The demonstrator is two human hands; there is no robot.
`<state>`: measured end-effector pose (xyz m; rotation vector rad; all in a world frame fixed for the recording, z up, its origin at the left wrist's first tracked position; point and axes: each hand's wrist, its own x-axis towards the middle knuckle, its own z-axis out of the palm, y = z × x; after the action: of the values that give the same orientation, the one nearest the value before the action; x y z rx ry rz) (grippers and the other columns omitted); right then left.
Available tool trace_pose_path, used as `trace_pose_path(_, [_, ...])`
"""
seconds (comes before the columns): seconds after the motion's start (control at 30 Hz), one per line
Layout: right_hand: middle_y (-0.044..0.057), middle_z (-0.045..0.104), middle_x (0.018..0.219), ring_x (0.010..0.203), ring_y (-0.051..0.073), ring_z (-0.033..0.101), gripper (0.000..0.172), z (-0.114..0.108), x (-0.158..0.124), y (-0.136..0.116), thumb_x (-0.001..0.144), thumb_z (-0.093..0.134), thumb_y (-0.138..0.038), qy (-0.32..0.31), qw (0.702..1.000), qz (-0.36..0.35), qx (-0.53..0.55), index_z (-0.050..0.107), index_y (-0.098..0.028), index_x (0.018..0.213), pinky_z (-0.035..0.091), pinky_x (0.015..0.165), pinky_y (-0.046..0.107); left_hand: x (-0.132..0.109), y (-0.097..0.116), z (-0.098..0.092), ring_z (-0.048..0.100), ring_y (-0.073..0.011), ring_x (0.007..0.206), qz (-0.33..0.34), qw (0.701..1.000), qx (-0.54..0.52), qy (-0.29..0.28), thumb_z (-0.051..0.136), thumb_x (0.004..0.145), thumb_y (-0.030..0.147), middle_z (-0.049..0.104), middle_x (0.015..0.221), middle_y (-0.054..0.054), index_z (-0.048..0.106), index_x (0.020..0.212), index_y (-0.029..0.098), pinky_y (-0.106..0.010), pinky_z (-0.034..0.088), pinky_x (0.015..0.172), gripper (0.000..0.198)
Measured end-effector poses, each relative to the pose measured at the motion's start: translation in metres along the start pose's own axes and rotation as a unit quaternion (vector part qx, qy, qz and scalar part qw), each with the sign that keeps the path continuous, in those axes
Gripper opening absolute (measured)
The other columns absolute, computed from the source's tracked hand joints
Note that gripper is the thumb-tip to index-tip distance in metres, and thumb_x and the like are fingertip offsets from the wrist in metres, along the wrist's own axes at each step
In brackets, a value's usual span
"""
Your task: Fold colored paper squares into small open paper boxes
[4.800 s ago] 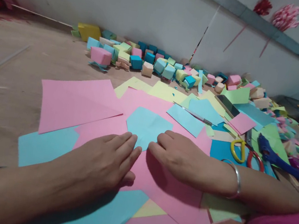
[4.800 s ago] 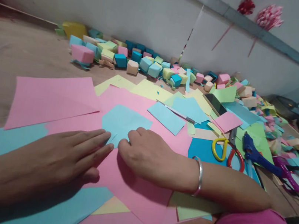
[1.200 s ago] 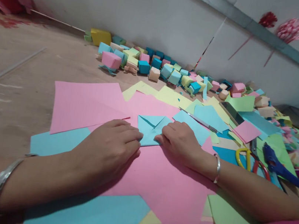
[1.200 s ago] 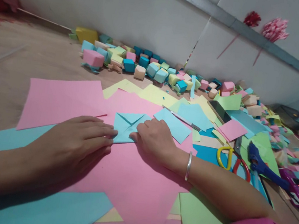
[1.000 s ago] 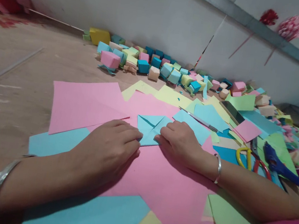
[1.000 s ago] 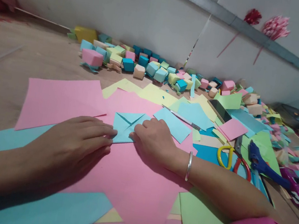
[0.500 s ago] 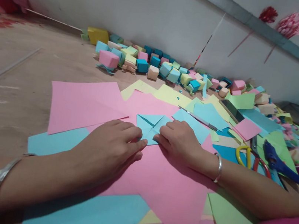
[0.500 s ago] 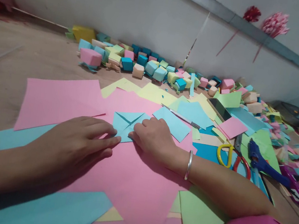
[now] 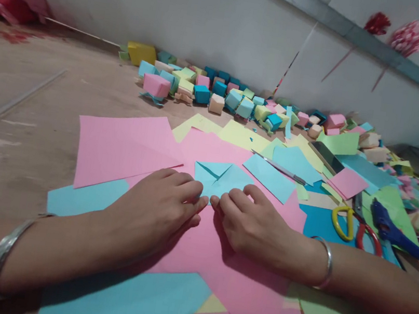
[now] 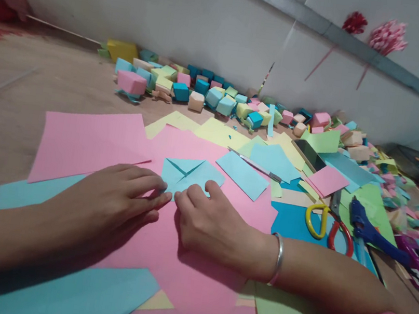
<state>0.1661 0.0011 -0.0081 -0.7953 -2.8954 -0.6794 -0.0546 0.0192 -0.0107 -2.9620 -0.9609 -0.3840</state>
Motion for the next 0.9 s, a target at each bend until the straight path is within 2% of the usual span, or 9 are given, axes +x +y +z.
trace_pose_path(0.23, [0.009,0.053,0.07,0.067,0.02,0.036,0.018,-0.005,-0.015,-0.007,0.079,0.053,-0.007,-0.071,0.996,0.012,-0.046,0.06,-0.017,0.067,0.018,0.06,0.037,-0.002,-0.002,-0.002,0.061,-0.0227,0.083,0.011,1.0,0.004,0.011,0.051,0.093,0.019,0.064,0.083,-0.006,0.069,0.097,0.019,-0.047,0.048,0.088,0.018])
trace_pose_path(0.43, [0.008,0.049,0.059,0.062,0.02,0.037,0.019,-0.008,-0.02,0.004,0.068,0.059,-0.002,-0.122,0.983,0.106,-0.082,0.055,-0.018,0.058,0.014,0.058,0.036,-0.002,0.0,0.001,0.059,-0.0221,0.081,0.025,0.999,0.022,0.027,0.051,0.091,0.019,0.062,0.082,-0.006,0.064,0.084,0.017,-0.051,0.045,0.094,0.015])
trace_pose_path(0.53, [0.009,0.053,0.063,0.063,0.021,0.042,0.019,-0.012,-0.017,0.009,0.071,0.054,0.001,-0.113,0.981,0.125,-0.098,0.058,-0.017,0.067,0.014,0.058,0.036,-0.002,0.002,0.001,0.056,-0.0213,0.079,0.012,0.999,0.025,0.017,0.051,0.092,0.02,0.059,0.081,-0.006,0.059,0.077,0.017,-0.048,0.048,0.089,0.017])
trace_pose_path(0.6, [0.011,0.059,0.074,0.066,0.022,0.046,0.023,-0.013,-0.014,0.009,0.078,0.049,0.001,-0.092,0.98,0.133,-0.117,0.064,-0.014,0.087,0.017,0.058,0.037,-0.001,0.003,0.002,0.054,-0.0202,0.074,0.004,1.0,0.02,0.013,0.05,0.092,0.02,0.058,0.079,-0.005,0.058,0.077,0.018,-0.045,0.049,0.084,0.017])
trace_pose_path(0.67, [0.012,0.063,0.085,0.067,0.022,0.049,0.034,-0.013,-0.012,0.008,0.083,0.045,0.0,-0.084,0.978,0.138,-0.128,0.061,-0.012,0.111,0.018,0.059,0.036,-0.001,0.003,0.002,0.053,-0.0195,0.073,0.001,1.0,0.021,0.01,0.049,0.092,0.017,0.057,0.08,-0.005,0.059,0.082,0.018,-0.046,0.049,0.085,0.014])
trace_pose_path(0.7, [0.011,0.064,0.085,0.065,0.021,0.049,0.037,-0.012,-0.011,0.007,0.084,0.044,0.0,-0.091,0.978,0.139,-0.125,0.058,-0.012,0.116,0.018,0.058,0.036,-0.002,0.002,0.003,0.053,-0.0196,0.074,0.004,1.0,0.024,0.011,0.049,0.092,0.016,0.058,0.082,-0.005,0.06,0.084,0.018,-0.047,0.048,0.087,0.014])
trace_pose_path(0.8, [0.007,0.06,0.073,0.057,0.019,0.046,0.028,-0.009,-0.011,0.005,0.083,0.045,0.0,-0.127,0.979,0.13,-0.095,0.06,-0.013,0.103,0.016,0.057,0.035,-0.002,0.001,0.004,0.056,-0.022,0.081,0.01,0.999,0.031,0.023,0.049,0.093,0.019,0.059,0.087,-0.008,0.061,0.084,0.018,-0.05,0.047,0.091,0.015])
trace_pose_path(0.9, [0.006,0.058,0.071,0.058,0.02,0.047,0.02,-0.01,-0.012,0.004,0.082,0.046,-0.001,-0.131,0.984,0.102,-0.062,0.057,-0.016,0.089,0.017,0.058,0.035,-0.002,0.0,0.002,0.057,-0.027,0.091,0.002,0.999,0.036,0.038,0.051,0.093,0.021,0.059,0.088,-0.011,0.06,0.078,0.017,-0.048,0.049,0.086,0.018])
